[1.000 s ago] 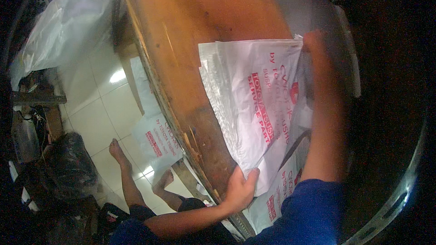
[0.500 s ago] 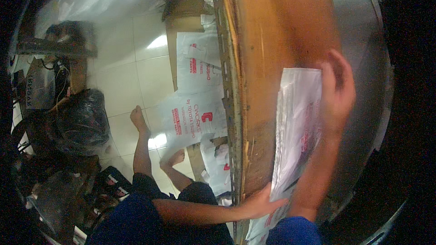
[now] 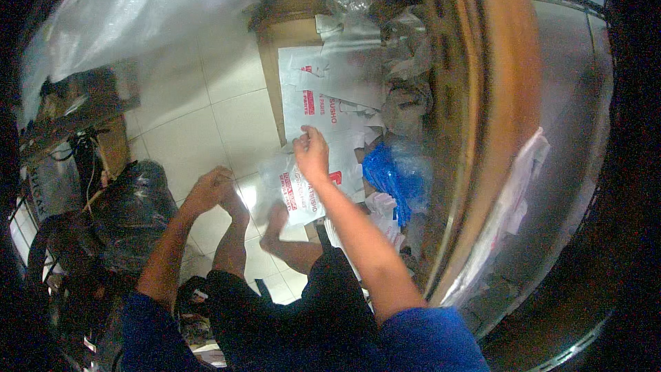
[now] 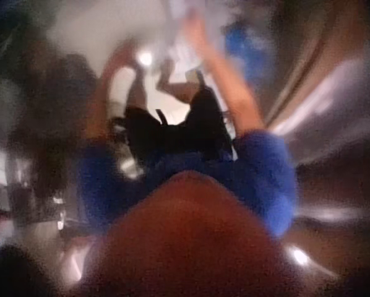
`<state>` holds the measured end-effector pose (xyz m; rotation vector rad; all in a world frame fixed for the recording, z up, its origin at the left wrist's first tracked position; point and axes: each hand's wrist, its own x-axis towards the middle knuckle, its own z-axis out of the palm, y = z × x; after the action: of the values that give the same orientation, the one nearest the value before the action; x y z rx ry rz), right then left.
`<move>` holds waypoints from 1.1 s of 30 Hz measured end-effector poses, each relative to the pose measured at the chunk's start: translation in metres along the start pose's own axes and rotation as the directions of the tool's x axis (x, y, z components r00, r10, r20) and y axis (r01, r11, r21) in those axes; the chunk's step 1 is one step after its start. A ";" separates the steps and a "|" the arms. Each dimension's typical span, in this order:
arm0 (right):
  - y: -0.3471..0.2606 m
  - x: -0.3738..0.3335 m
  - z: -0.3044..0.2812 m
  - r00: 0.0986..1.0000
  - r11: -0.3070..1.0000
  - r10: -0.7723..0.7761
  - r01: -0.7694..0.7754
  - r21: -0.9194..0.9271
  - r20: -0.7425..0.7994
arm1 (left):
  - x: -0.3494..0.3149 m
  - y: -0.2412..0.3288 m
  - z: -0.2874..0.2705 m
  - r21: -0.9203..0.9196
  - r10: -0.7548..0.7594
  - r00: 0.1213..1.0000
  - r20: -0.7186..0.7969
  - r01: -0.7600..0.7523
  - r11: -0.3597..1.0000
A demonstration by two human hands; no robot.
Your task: The person sits on the floor and cleans white plastic bags with red logos using a white cloth. They wipe the surface of the bags, occasionally applying liquid from a bottle to the cloth, and then stack the cleaned bags on a wooden surface.
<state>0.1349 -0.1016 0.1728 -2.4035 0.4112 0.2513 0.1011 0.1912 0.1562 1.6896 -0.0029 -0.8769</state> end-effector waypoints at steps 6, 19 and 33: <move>0.128 0.114 0.031 0.993 0.806 -0.029 0.091 -0.586 0.114 | 0.112 -0.096 0.024 0.380 0.170 0.985 -0.028 -0.147 0.913; 0.188 0.239 0.074 0.887 0.455 -0.360 0.438 -0.776 0.289 | 0.420 -0.039 0.145 0.897 0.620 0.765 0.173 -0.382 0.222; 0.206 0.229 0.066 0.931 0.704 -0.360 0.313 -0.638 0.059 | 0.444 0.012 0.140 0.723 0.415 0.835 0.362 -0.533 0.440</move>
<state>0.2697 -0.2590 -0.0641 -3.1125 -0.1356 0.1502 0.3494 -0.1242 -0.0798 2.2815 -1.1042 -0.5433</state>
